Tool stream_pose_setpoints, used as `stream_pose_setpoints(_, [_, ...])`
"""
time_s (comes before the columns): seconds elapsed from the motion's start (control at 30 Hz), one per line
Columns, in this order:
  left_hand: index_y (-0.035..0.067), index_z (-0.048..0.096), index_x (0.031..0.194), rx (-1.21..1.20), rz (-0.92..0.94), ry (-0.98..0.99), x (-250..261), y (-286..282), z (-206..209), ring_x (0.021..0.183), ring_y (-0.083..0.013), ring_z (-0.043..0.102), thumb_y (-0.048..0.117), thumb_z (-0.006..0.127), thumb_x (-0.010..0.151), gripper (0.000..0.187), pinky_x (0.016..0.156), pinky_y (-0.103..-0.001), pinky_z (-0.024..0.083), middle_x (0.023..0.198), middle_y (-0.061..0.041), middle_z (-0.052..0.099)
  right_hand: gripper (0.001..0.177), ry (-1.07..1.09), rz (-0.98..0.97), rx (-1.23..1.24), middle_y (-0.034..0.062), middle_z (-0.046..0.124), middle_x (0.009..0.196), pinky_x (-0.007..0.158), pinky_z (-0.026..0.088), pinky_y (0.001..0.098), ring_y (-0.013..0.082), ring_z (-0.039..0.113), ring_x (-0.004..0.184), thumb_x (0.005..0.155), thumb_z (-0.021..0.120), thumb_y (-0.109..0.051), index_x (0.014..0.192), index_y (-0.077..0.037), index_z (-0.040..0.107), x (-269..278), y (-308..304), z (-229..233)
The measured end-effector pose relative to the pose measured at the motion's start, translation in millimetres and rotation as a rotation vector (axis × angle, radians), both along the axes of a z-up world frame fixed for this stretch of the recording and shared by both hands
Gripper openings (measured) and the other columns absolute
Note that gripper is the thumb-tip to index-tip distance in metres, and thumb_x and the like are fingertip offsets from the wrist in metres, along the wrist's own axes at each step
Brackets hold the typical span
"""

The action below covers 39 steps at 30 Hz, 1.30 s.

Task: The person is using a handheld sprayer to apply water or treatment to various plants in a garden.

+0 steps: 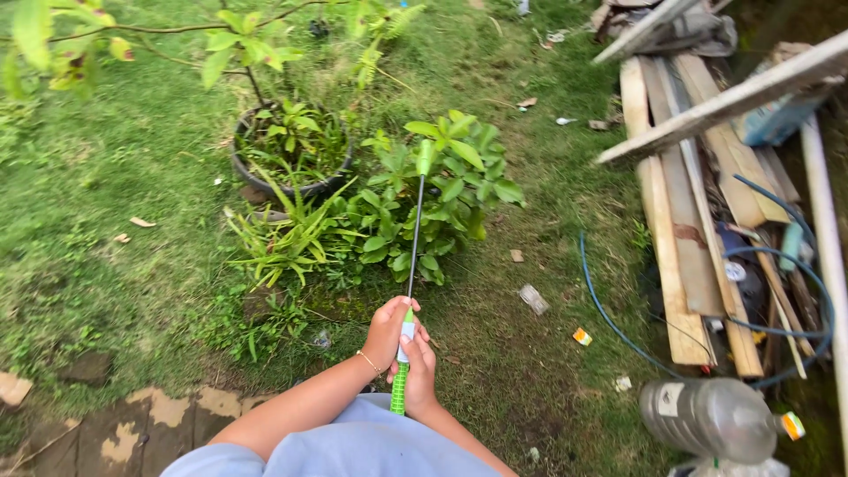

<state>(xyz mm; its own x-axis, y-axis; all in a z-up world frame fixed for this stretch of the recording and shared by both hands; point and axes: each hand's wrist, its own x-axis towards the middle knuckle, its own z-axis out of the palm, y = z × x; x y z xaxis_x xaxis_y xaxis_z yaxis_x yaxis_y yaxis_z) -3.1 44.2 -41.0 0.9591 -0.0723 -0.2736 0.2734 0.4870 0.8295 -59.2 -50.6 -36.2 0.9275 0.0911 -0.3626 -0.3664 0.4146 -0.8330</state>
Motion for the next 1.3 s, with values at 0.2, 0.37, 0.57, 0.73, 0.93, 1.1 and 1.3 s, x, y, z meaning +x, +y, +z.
stream_pose_setpoints(0.2, [0.003, 0.057, 0.103, -0.069, 0.230, 0.015, -20, 43, 6, 0.064, -0.0258, 0.066, 0.024, 0.042, 0.104, 0.025, 0.059, -0.034, 0.051, 0.065, -0.011, 0.057, 0.027, 0.025, 0.253, -0.009, 0.0086, 0.060, 0.074, 0.043, 0.042, 0.0265, 0.0120, 0.050, 0.052, 0.098, 0.053, -0.020, 0.112, 0.002, 0.061, 7, 31, 12])
stream_pose_setpoints(0.37, [0.003, 0.056, 0.101, -0.079, 0.357, -0.030, -32, 65, -1, 0.064, -0.0266, 0.065, 0.023, 0.041, 0.104, 0.025, 0.059, -0.035, 0.052, 0.064, -0.010, 0.055, 0.028, -0.013, 0.409, 0.017, 0.0070, 0.060, 0.072, 0.040, 0.042, 0.0249, 0.0105, 0.050, 0.048, 0.097, 0.055, -0.018, 0.114, 0.003, 0.061, 10, 50, 8])
stream_pose_setpoints(0.57, [0.004, 0.056, 0.101, -0.086, 0.417, -0.054, -34, 72, -6, 0.064, -0.0261, 0.065, 0.023, 0.042, 0.104, 0.025, 0.060, -0.035, 0.052, 0.065, -0.010, 0.056, 0.031, -0.039, 0.464, -0.005, 0.0071, 0.061, 0.073, 0.039, 0.044, 0.0244, 0.0101, 0.051, 0.048, 0.098, 0.055, -0.018, 0.119, 0.005, 0.062, 12, 56, 0])
stream_pose_setpoints(0.73, [0.004, 0.055, 0.100, -0.100, 0.323, -0.053, -25, 59, 3, 0.064, -0.0267, 0.065, 0.024, 0.041, 0.104, 0.025, 0.061, -0.035, 0.052, 0.064, -0.010, 0.056, 0.027, -0.057, 0.377, 0.048, 0.0070, 0.059, 0.072, 0.040, 0.043, 0.0250, 0.0105, 0.050, 0.048, 0.099, 0.054, -0.016, 0.117, 0.004, 0.060, 12, 44, 3])
stream_pose_setpoints(0.93, [0.004, 0.056, 0.099, -0.113, 0.152, 0.000, -10, 24, 10, 0.064, -0.0267, 0.066, 0.024, 0.044, 0.103, 0.024, 0.058, -0.034, 0.051, 0.066, -0.011, 0.056, 0.030, 0.023, 0.162, 0.018, 0.0075, 0.061, 0.075, 0.042, 0.042, 0.0256, 0.0112, 0.051, 0.053, 0.097, 0.055, -0.018, 0.119, 0.001, 0.061, 7, 16, 11])
stream_pose_setpoints(1.1, [0.004, 0.056, 0.102, -0.029, -0.064, 0.001, -1, -12, 14, 0.066, -0.0259, 0.069, 0.026, 0.043, 0.104, 0.026, 0.059, -0.032, 0.052, 0.066, -0.011, 0.058, 0.032, -0.055, -0.044, 0.020, 0.0065, 0.058, 0.066, 0.040, 0.043, 0.0255, 0.0106, 0.049, 0.047, 0.098, 0.055, -0.022, 0.115, 0.004, 0.061, -1, -11, 4])
stream_pose_setpoints(1.3, [0.002, 0.059, 0.099, 0.008, -0.200, -0.002, 4, -48, 17, 0.062, -0.0238, 0.068, 0.025, 0.045, 0.105, 0.028, 0.055, -0.031, 0.051, 0.063, -0.011, 0.059, 0.038, -0.076, -0.193, -0.046, 0.0074, 0.060, 0.070, 0.039, 0.043, 0.0247, 0.0109, 0.052, 0.050, 0.096, 0.053, -0.026, 0.121, 0.003, 0.059, -11, -34, 4])
